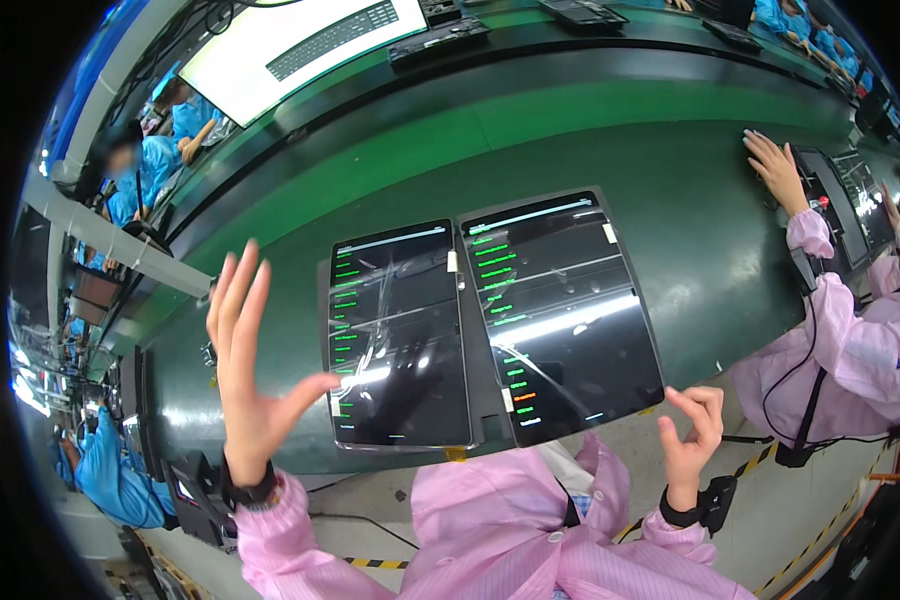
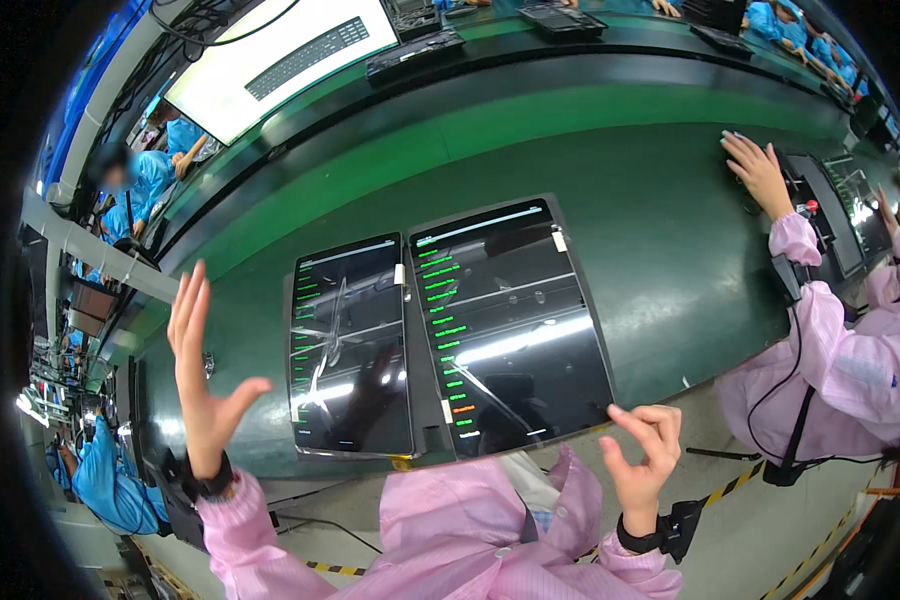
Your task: Checking and testing electronic tablet components on an assembly line and moving them to a stack.
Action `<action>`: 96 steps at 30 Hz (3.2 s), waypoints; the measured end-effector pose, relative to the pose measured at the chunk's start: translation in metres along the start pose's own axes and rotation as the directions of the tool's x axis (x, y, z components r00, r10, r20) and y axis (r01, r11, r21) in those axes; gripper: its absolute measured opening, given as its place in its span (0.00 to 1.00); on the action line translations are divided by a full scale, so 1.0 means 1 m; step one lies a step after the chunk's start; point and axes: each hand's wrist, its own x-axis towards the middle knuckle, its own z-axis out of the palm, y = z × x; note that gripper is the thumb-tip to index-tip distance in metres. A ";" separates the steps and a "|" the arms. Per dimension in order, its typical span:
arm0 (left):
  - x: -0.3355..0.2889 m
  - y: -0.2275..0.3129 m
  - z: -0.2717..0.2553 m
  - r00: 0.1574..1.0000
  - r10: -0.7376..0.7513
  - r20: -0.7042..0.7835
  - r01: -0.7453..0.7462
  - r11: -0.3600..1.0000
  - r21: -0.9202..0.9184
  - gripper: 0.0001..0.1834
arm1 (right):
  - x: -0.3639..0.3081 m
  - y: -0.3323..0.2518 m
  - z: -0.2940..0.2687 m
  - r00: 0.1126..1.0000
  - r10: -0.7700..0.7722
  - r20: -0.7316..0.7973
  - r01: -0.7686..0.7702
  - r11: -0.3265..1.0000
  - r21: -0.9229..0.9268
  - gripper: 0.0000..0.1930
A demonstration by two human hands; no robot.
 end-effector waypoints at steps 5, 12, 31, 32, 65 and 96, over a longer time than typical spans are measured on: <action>-0.085 -0.014 0.010 0.981 -0.158 -0.109 0.165 0.984 0.059 0.37 | 0.030 -0.044 0.023 0.891 -0.293 0.348 0.342 0.936 -0.087 0.17; -0.118 -0.032 0.015 0.952 -0.248 -0.178 0.276 0.948 0.158 0.24 | 0.038 -0.059 0.052 0.810 -0.270 0.521 0.375 0.921 -0.105 0.16; -0.108 -0.042 0.014 0.954 -0.210 -0.215 0.246 0.957 0.154 0.21 | 0.027 -0.079 0.074 0.800 -0.208 0.563 0.362 0.915 -0.176 0.12; -0.096 -0.043 0.018 0.963 -0.213 -0.162 0.228 0.970 0.083 0.21 | 0.027 -0.080 0.070 0.816 -0.209 0.538 0.343 0.925 -0.162 0.12; -0.003 -0.091 0.077 0.979 -0.029 0.202 0.087 0.956 -0.281 0.29 | 0.197 -0.032 0.179 0.541 -0.496 0.679 0.704 0.709 -0.043 0.13; 0.018 -0.076 0.117 0.966 0.058 0.251 0.019 0.956 -0.294 0.19 | 0.176 -0.045 0.153 0.583 -0.437 0.685 0.629 0.777 -0.040 0.15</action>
